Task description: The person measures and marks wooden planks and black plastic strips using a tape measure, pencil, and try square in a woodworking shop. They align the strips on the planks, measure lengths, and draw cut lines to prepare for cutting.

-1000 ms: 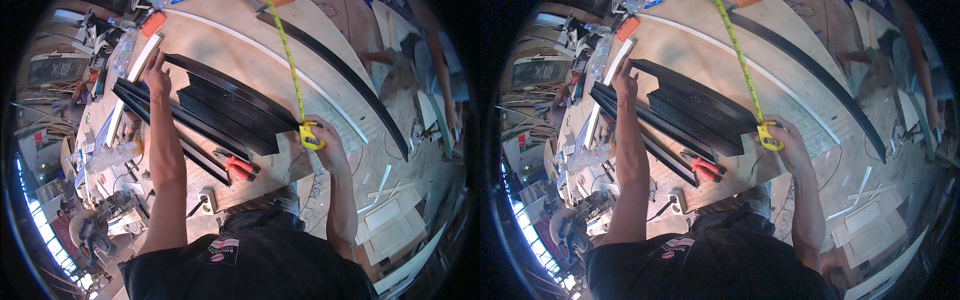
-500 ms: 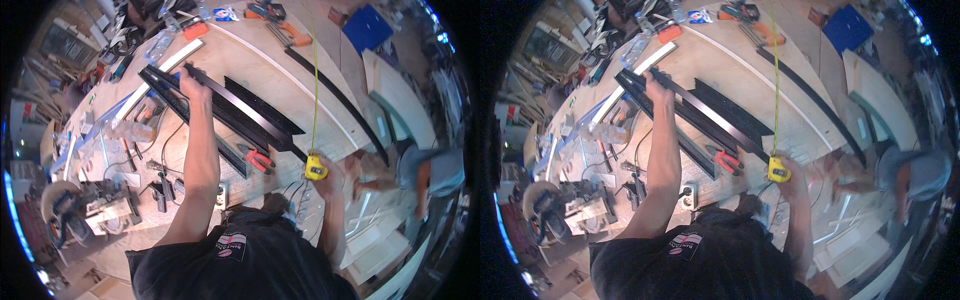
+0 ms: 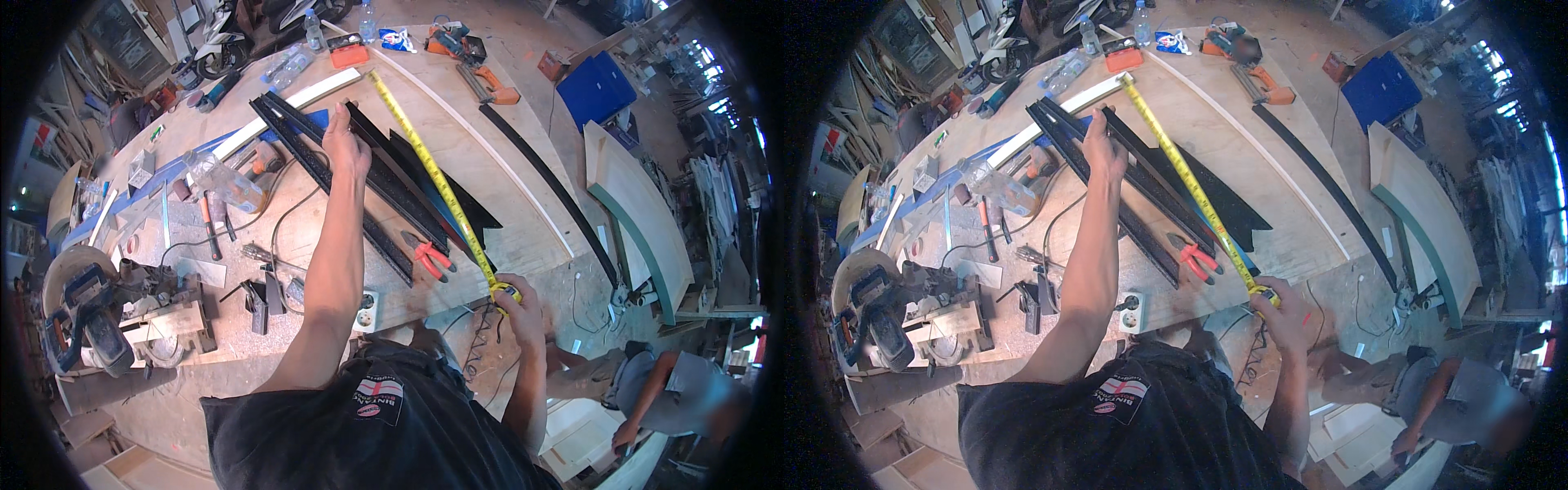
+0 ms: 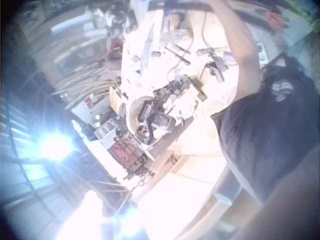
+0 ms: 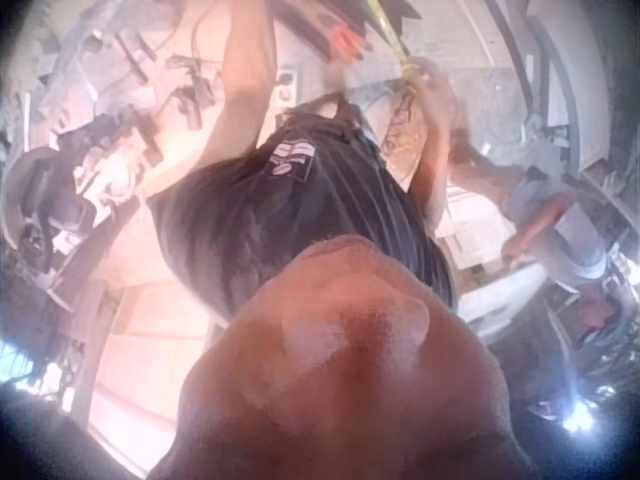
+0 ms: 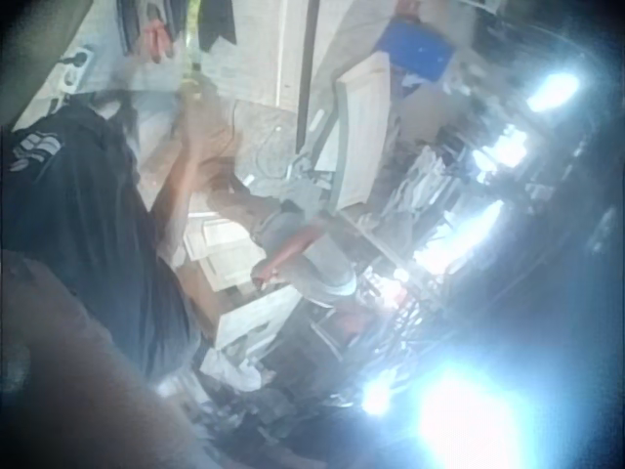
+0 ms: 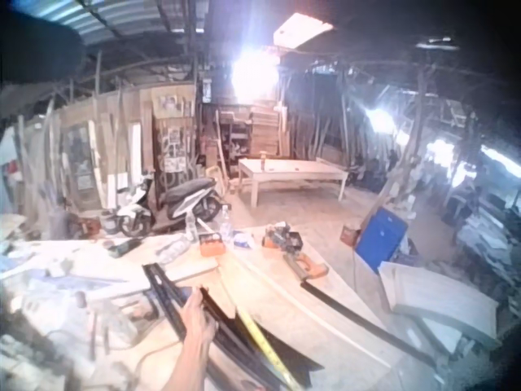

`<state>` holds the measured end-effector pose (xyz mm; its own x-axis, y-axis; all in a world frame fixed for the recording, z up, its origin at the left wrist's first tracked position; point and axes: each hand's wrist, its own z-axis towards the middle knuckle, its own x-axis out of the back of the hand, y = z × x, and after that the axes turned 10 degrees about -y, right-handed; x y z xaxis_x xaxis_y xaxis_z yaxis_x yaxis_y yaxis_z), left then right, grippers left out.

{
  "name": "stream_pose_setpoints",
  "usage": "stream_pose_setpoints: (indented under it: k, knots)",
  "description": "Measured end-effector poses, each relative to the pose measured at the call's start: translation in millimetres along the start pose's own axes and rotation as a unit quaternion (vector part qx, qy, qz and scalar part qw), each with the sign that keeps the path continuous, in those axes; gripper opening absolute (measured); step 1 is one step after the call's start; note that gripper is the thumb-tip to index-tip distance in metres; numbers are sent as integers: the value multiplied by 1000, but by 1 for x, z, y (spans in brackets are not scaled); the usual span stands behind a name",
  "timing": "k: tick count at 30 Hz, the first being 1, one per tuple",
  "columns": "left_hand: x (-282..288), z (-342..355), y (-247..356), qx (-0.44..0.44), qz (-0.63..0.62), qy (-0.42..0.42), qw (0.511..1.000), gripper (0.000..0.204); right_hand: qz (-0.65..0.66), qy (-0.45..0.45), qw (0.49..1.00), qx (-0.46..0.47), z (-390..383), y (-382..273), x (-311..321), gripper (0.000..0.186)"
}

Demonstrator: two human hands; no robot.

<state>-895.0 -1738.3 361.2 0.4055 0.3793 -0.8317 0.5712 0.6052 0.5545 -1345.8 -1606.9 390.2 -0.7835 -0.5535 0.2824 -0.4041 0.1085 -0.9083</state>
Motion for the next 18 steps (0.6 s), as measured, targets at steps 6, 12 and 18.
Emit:
stream_pose_setpoints:
  k: [6,12,18]
  knots:
    - [2,5,-3,28,-29,-52,998,36,-49,18,998,21,-2,-2,-8,38]
    - [-3,10,-4,40,-28,-52,997,33,-141,26,989,25,2,-9,-1,40]
    - [3,19,-2,52,33,-60,996,28,-178,35,982,54,-2,-17,-5,39]
